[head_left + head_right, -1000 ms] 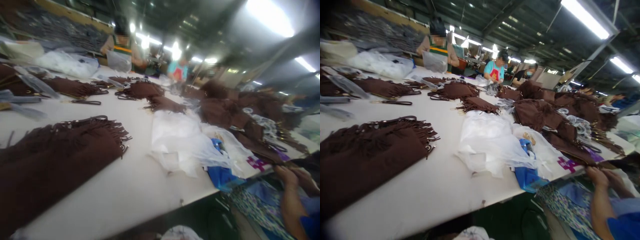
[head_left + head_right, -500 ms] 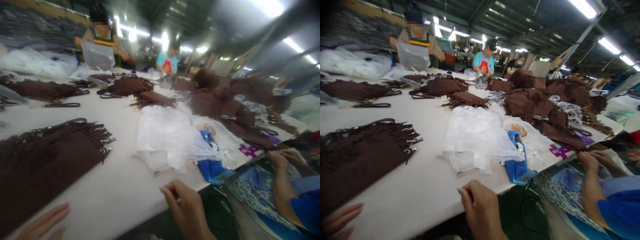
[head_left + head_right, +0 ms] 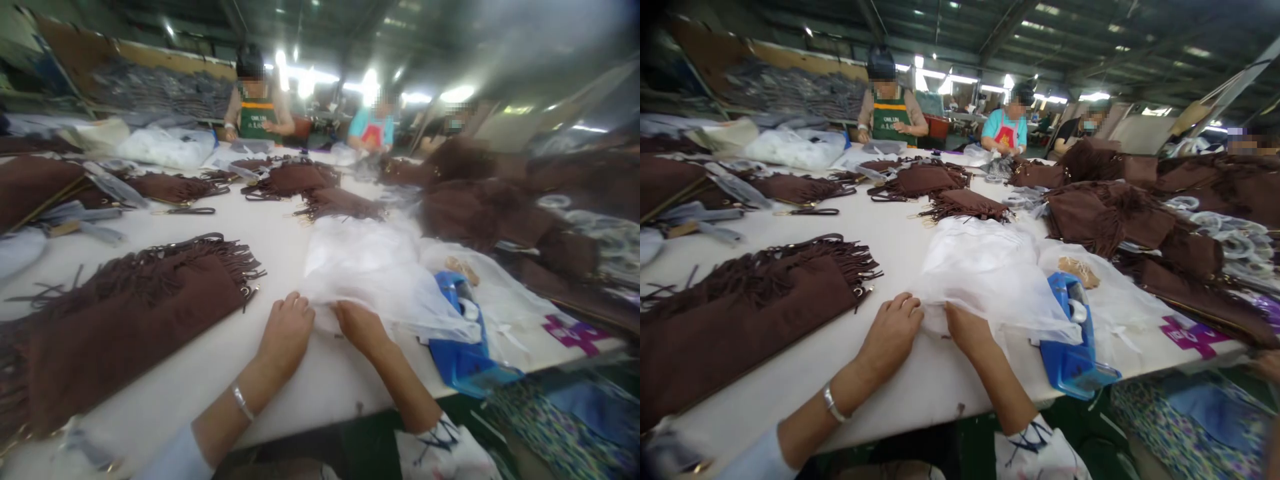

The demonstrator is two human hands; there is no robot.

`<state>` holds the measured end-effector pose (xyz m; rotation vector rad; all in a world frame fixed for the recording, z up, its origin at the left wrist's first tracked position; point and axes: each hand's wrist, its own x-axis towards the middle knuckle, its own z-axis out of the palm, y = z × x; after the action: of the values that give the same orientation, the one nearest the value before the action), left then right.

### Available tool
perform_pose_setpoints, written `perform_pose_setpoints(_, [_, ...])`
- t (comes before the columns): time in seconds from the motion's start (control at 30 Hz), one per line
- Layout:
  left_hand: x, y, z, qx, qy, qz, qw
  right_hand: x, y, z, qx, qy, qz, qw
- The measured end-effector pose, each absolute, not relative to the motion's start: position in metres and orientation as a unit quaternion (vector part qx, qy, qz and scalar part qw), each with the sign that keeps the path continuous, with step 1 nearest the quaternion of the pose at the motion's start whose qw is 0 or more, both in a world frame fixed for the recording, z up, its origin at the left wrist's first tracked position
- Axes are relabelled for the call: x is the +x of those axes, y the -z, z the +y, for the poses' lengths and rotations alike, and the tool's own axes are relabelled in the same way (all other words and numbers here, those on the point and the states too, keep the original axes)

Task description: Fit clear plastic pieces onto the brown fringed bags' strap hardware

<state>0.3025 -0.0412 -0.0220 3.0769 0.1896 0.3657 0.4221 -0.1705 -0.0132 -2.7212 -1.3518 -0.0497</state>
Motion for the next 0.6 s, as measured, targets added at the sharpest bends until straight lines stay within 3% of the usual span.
perform_pose_setpoints(0.3, [0.294, 0.029, -0.044, 0.984, -0.137, 0.099, 0.052, 0.426, 0.039, -0.161, -0.882, 0.007, -0.471, 0.003])
perform_pose_setpoints(0.6, [0.294, 0.032, -0.038, 0.975, -0.151, 0.115, 0.113, 0.424, 0.041, -0.18, -0.857, 0.054, -0.511, 0.036])
